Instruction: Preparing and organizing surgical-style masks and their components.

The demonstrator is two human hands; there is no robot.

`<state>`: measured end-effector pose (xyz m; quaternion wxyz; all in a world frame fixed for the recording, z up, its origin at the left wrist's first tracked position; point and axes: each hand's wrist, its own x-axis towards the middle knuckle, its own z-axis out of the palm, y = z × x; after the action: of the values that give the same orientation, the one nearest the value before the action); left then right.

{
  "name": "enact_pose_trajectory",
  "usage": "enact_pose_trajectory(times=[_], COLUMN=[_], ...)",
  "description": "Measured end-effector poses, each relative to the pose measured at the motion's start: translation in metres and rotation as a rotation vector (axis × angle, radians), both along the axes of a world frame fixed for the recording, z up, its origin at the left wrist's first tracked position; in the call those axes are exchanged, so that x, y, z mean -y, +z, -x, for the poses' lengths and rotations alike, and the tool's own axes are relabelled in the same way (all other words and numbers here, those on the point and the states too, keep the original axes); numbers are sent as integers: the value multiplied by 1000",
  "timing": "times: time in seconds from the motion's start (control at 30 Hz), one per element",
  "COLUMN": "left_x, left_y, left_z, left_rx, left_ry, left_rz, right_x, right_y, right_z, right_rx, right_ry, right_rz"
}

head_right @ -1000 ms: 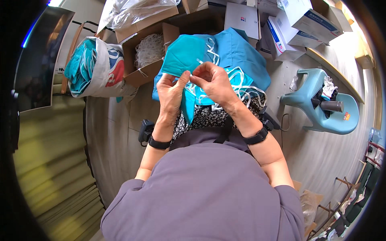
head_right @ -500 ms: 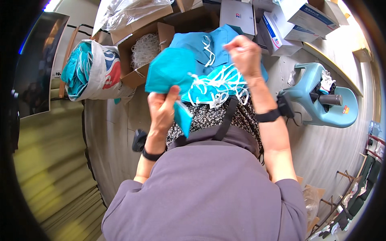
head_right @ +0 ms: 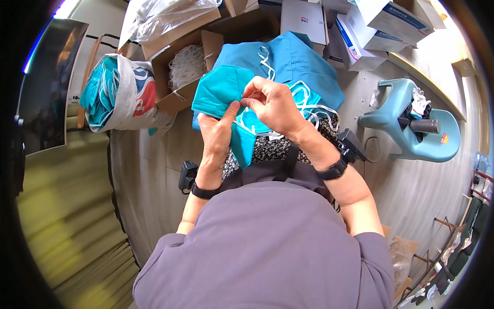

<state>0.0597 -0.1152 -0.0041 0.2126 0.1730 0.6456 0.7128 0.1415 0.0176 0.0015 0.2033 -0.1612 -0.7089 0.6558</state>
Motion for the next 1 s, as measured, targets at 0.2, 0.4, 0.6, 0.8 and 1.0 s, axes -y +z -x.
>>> enact_pose_trajectory(times=[0.2, 0.4, 0.6, 0.8, 1.0], left_x=[22, 22, 15, 31, 21], left_y=[36, 51, 19, 8, 27], left_z=[-8, 13, 21, 27, 20], left_rx=[198, 494, 815, 319, -648], left_ry=[-38, -225, -359, -360, -268], left_rz=[-42, -157, -174, 327, 608], right_x=[-79, -44, -5, -6, -6], right_y=[-34, -7, 11, 2, 6], right_z=[0, 7, -8, -3, 0], right_rx=[-18, -148, -36, -26, 14], right_ry=[-389, 99, 152, 132, 174], right_rz=[-556, 183, 346, 344, -239])
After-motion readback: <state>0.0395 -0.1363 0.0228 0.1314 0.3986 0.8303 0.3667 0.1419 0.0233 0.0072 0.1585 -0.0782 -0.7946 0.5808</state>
